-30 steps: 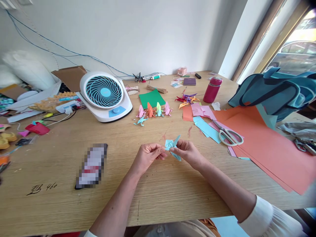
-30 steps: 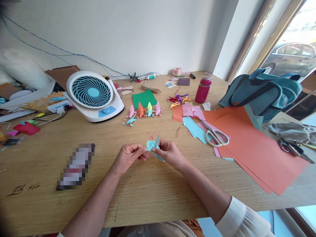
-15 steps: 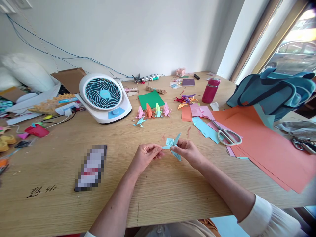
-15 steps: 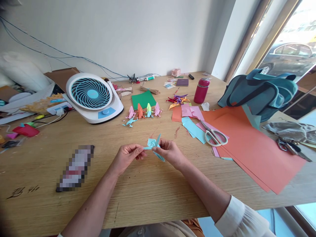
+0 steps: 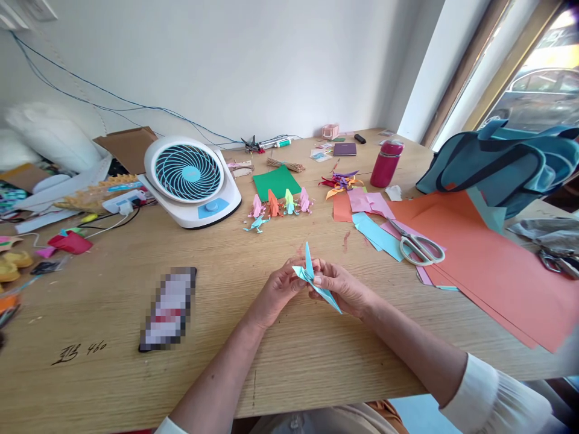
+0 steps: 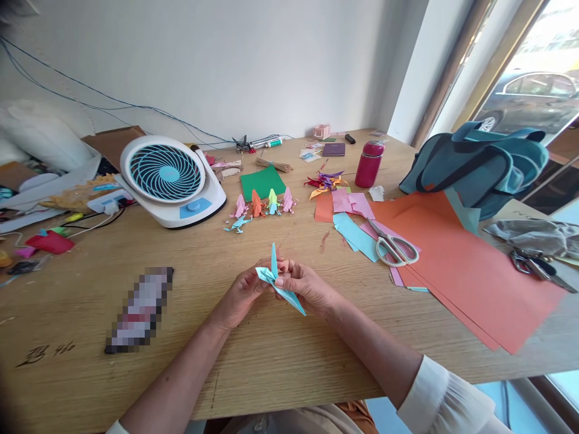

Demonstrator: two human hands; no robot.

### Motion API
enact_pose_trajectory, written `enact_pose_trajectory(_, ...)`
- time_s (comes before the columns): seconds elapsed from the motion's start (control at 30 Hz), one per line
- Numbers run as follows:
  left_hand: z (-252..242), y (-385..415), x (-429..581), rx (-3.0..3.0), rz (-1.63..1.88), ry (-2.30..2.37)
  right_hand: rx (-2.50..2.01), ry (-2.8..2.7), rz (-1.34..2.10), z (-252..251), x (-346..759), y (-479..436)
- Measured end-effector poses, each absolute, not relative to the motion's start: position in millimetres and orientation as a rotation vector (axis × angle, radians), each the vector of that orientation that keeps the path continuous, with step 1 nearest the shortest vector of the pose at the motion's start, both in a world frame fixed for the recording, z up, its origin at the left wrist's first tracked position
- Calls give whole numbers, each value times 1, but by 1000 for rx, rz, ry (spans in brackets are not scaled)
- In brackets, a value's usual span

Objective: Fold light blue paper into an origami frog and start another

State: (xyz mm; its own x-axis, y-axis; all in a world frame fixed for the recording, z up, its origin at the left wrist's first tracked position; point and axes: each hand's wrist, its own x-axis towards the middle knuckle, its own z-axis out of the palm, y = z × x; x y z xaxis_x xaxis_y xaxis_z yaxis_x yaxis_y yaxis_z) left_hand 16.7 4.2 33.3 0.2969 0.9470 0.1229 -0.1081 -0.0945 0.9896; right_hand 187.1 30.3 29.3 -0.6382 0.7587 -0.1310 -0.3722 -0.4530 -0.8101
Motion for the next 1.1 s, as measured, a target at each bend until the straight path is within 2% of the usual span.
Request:
enact_pose_trajectory(0.2, 27, 1, 23, 997, 1069, 753, -582, -902, 2287, 21, 184, 28)
enact_pose_trajectory(0.33, 25, 1, 26, 817, 1077, 703, -551, -958, 2278, 18, 181, 26)
enact_pose_trajectory(0.63, 23, 7, 21, 826, 1299, 894, -636, -1368, 1671, 27, 191, 33)
enact_pose_trajectory(1.1, 27, 6, 21, 1006, 1309, 1026, -736, -1305, 1584, 13, 188, 37)
